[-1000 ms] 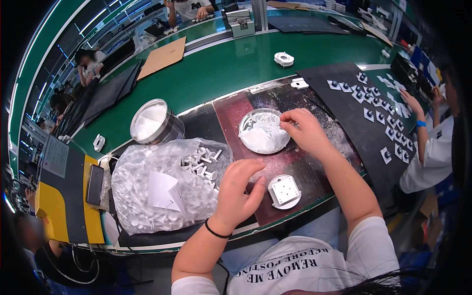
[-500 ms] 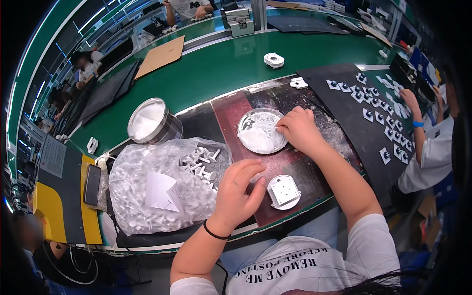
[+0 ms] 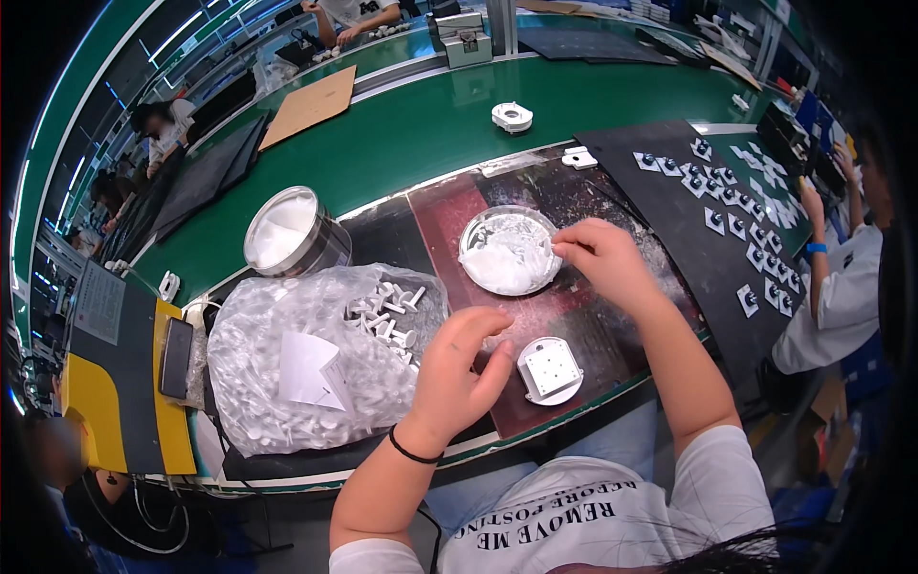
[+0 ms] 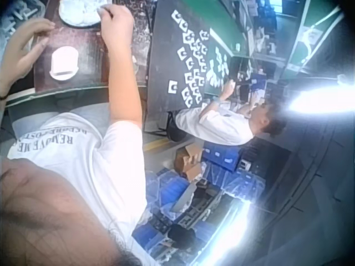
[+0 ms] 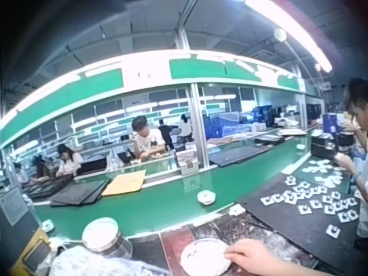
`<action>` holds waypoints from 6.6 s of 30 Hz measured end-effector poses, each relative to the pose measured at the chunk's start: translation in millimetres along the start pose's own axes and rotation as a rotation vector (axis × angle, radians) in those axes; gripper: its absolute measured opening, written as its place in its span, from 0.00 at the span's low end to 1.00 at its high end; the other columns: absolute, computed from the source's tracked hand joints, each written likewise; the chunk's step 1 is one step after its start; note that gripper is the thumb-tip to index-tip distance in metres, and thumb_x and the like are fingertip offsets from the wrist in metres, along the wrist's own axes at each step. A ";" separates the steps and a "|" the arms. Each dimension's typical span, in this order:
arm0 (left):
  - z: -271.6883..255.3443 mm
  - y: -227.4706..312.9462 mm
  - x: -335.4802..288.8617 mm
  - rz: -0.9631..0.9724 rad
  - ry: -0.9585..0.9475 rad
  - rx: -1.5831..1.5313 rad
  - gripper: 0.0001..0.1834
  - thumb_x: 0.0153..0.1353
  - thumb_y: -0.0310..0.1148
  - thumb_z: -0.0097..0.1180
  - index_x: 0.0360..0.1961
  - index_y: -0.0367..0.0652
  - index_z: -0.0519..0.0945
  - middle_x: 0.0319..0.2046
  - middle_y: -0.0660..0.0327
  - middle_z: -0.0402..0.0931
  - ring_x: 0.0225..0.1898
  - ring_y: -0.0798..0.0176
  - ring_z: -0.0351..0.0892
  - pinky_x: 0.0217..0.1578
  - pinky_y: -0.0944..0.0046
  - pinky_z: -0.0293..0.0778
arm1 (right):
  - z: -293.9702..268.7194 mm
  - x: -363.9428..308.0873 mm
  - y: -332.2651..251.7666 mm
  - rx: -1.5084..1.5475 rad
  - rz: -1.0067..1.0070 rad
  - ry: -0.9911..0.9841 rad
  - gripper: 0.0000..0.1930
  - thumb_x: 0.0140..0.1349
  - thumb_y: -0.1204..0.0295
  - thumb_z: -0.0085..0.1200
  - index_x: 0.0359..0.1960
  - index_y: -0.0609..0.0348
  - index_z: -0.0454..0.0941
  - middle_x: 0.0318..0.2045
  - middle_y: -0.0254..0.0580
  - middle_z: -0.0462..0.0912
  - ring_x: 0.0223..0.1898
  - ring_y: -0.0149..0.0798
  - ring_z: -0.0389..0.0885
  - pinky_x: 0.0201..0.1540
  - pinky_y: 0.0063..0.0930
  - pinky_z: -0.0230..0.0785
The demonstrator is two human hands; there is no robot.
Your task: The person assembles small white plastic components at a factory workstation. They pick up a base unit, apply a white substance from a metal dish to a small cylindrical piece, and insert it into the base. The person repeats this process for multiple units, placing the finished assemblies on a black mat.
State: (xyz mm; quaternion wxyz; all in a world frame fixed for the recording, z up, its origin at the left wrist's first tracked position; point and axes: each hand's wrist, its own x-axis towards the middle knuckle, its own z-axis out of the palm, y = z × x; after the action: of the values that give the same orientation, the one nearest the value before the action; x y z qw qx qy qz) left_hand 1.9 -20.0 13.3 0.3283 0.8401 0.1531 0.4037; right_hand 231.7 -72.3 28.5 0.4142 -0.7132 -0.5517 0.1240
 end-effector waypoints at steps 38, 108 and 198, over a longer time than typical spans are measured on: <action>17.6 -6.1 -11.3 -0.005 -0.396 -0.004 0.68 0.36 0.35 0.75 0.69 0.43 0.35 0.47 0.49 0.74 0.48 0.45 0.72 0.51 0.51 0.68 | 32.2 -80.2 -4.9 0.397 0.021 -0.076 0.09 0.54 0.73 0.60 0.36 0.61 0.82 0.30 0.41 0.82 0.33 0.36 0.79 0.37 0.28 0.69; -51.3 10.2 -2.6 -0.065 0.015 0.078 0.65 0.38 0.31 0.73 0.69 0.42 0.36 0.50 0.46 0.71 0.48 0.48 0.75 0.49 0.54 0.70 | 1.8 98.0 -68.2 -0.348 -0.342 -0.287 0.20 0.49 0.66 0.62 0.45 0.54 0.77 0.40 0.47 0.81 0.40 0.49 0.80 0.42 0.37 0.71; 4.4 -1.8 -7.8 -0.185 -0.464 -0.030 0.60 0.39 0.34 0.71 0.68 0.39 0.43 0.50 0.44 0.72 0.51 0.41 0.72 0.52 0.53 0.68 | -19.4 -69.3 -17.6 -0.199 -0.389 -0.289 0.34 0.37 0.55 0.68 0.47 0.56 0.75 0.52 0.40 0.74 0.61 0.48 0.63 0.65 0.48 0.44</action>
State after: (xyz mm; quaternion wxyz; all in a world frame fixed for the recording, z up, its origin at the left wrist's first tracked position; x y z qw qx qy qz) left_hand 0.6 -24.6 5.5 0.4026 0.8878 0.1439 0.1703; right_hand 207.0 -141.9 34.0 0.2748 -0.6058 -0.7415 0.0876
